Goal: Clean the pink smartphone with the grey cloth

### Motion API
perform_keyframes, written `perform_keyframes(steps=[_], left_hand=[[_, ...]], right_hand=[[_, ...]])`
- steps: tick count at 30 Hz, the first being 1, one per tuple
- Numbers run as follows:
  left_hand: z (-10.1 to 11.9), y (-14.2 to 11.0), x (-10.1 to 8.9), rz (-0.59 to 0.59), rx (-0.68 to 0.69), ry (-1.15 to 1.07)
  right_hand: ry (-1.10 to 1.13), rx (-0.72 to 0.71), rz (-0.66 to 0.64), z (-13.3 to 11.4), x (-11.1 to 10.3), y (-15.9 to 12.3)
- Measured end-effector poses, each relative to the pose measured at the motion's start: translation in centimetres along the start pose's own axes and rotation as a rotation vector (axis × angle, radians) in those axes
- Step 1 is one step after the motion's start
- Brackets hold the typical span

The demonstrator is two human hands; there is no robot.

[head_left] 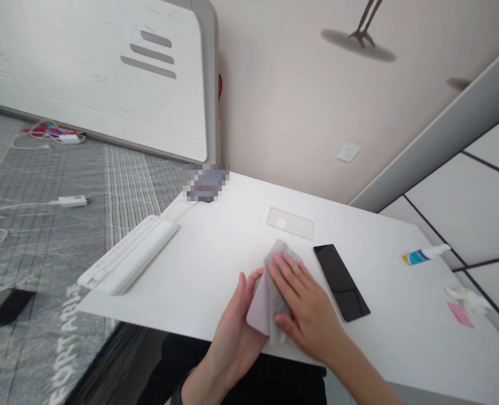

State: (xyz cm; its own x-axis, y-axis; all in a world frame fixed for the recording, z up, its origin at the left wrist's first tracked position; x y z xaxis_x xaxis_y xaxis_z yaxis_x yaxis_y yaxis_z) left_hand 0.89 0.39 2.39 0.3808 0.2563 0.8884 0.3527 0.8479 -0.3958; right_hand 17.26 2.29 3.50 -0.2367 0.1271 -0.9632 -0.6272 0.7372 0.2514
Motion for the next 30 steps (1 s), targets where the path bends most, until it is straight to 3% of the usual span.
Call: perform_keyframes(steps=[4, 9, 10, 14, 15, 20, 22, 26, 30], left_hand=[[0.0, 0.1, -0.1, 0.064, -0.098, -0.042], [0.1, 0.2, 0.0, 0.005, -0.044, -0.068], [0.1, 0.2, 0.1, 0.012, -0.055, -0.08], [0.3, 0.2, 0.2, 0.071, -0.102, -0.1], [0.4, 0.1, 0.2, 0.061, -0.1, -0.096], [0.6, 0.1, 0.1, -0.04, -0.061, -0.076], [0.6, 0.2, -0.1, -0.046, -0.072, -0.072], [0.4, 0.5, -0.2, -0.059, -0.161, -0.086], [0.5, 0.5, 0.1, -0.07, -0.076, -0.093]], right_hand=[[0.024, -0.162, -0.085, -2.1, 0.5, -0.2], [-0.011, 0.131, 0.017, -1.9, 0.7, 0.0], [-0.003, 0.118, 0.013, -2.2, 0.7, -0.1], [0.069, -0.147, -0.069, -3.6, 0.1, -0.7], [0.087, -0.149, -0.052, -3.5, -0.1, -0.7], [0.125, 0.203, 0.202, -2.1, 0.2, 0.1], [0.111, 0.179, 0.145, -2.9, 0.9, 0.4], [0.084, -0.072, -0.096, -4.0, 1.4, 0.3], [0.02, 0.093, -0.083, -2.2, 0.5, 0.5]])
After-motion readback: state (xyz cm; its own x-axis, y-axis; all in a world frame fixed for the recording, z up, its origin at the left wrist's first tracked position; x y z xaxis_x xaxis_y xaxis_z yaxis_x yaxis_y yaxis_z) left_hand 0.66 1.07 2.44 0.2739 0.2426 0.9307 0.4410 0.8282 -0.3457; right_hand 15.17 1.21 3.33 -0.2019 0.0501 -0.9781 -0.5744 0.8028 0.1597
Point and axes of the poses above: each hand's wrist, its own y-axis towards the middle knuckle, its own x-axis out of the palm, z = x × y, the point moved 1 cm from there along y, towards the middle knuckle, and after that the axes turned 3 degrees about x, right-handed, at the moved point
